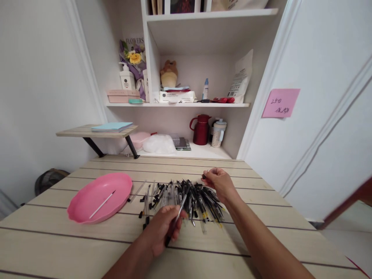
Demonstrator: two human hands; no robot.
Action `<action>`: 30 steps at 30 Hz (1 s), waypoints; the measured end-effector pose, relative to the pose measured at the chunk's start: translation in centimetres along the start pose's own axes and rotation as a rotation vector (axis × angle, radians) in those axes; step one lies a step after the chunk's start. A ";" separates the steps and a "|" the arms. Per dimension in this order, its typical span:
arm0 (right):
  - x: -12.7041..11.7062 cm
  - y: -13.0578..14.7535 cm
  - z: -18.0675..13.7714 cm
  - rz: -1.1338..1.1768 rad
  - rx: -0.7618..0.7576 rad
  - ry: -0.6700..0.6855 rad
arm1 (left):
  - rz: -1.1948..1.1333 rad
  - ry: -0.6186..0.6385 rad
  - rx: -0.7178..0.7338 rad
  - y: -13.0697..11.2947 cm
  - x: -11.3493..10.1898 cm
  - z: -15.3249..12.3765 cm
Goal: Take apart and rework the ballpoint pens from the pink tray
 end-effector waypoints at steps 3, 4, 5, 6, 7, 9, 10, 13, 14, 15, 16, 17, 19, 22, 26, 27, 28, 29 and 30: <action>-0.3 -0.4 0.3 -0.180 0.041 0.039 | -0.021 -0.012 0.008 -0.1 0.0 0.2; 0.3 -0.9 0.1 -0.216 0.067 0.084 | -0.024 -0.017 0.013 -0.1 0.0 0.2; 1.1 -1.4 -0.3 -0.223 0.097 0.141 | -0.024 -0.021 0.019 -0.2 0.0 0.2; 2.0 -1.9 -0.8 -0.202 0.122 0.194 | -0.023 -0.026 0.027 -0.3 0.0 0.2; 2.9 -2.4 -1.3 -0.157 0.140 0.235 | -0.022 -0.028 0.034 -0.3 0.1 0.2; 4.2 -2.8 -2.2 -0.066 0.137 0.245 | -0.019 -0.028 0.040 -0.3 0.2 0.2; 4.7 -2.8 -2.6 -0.043 0.121 0.229 | -0.019 -0.025 0.036 -0.3 0.3 0.2; 5.0 -2.5 -2.9 -0.070 0.041 0.147 | -0.013 -0.009 0.021 -0.1 0.6 0.0; 4.8 -2.2 -2.8 -0.095 0.010 0.118 | -0.011 0.003 0.018 -0.1 0.8 0.0; 4.4 -2.0 -2.6 -0.120 -0.019 0.093 | -0.009 0.016 0.014 -0.1 0.9 -0.1; 4.1 -1.7 -2.4 -0.138 -0.042 0.072 | -0.005 0.030 0.010 0.0 1.1 -0.2; 3.6 -1.5 -2.1 -0.151 -0.061 0.058 | 0.001 0.042 0.006 0.0 1.2 -0.2; 2.6 -1.0 -1.3 -0.169 -0.093 0.027 | 0.019 0.058 -0.008 0.1 1.3 -0.3; 0.7 -0.2 0.0 -0.191 -0.152 -0.056 | 0.042 0.101 -0.033 0.3 1.6 -0.5; -2.8 0.9 1.8 -0.215 -0.215 -0.204 | 0.084 0.147 -0.072 0.8 1.7 -0.7; -3.8 1.1 2.1 -0.232 -0.229 -0.252 | 0.098 0.149 -0.084 0.9 1.7 -0.7; -4.8 1.4 2.4 -0.263 -0.245 -0.296 | 0.110 0.148 -0.095 1.0 1.6 -0.7; -5.5 1.6 2.7 -0.315 -0.260 -0.325 | 0.121 0.146 -0.100 1.1 1.5 -0.7; -5.9 1.8 2.9 -0.386 -0.276 -0.338 | 0.128 0.143 -0.099 1.0 1.4 -0.7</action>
Point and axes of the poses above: each hand's wrist, its own z-axis towards the middle knuckle, its own x-axis out of the palm, y = z × x, the point moved 8 cm from there along z, towards the middle knuckle, and after that the axes turned 8 degrees about x, right-handed, at the moved point
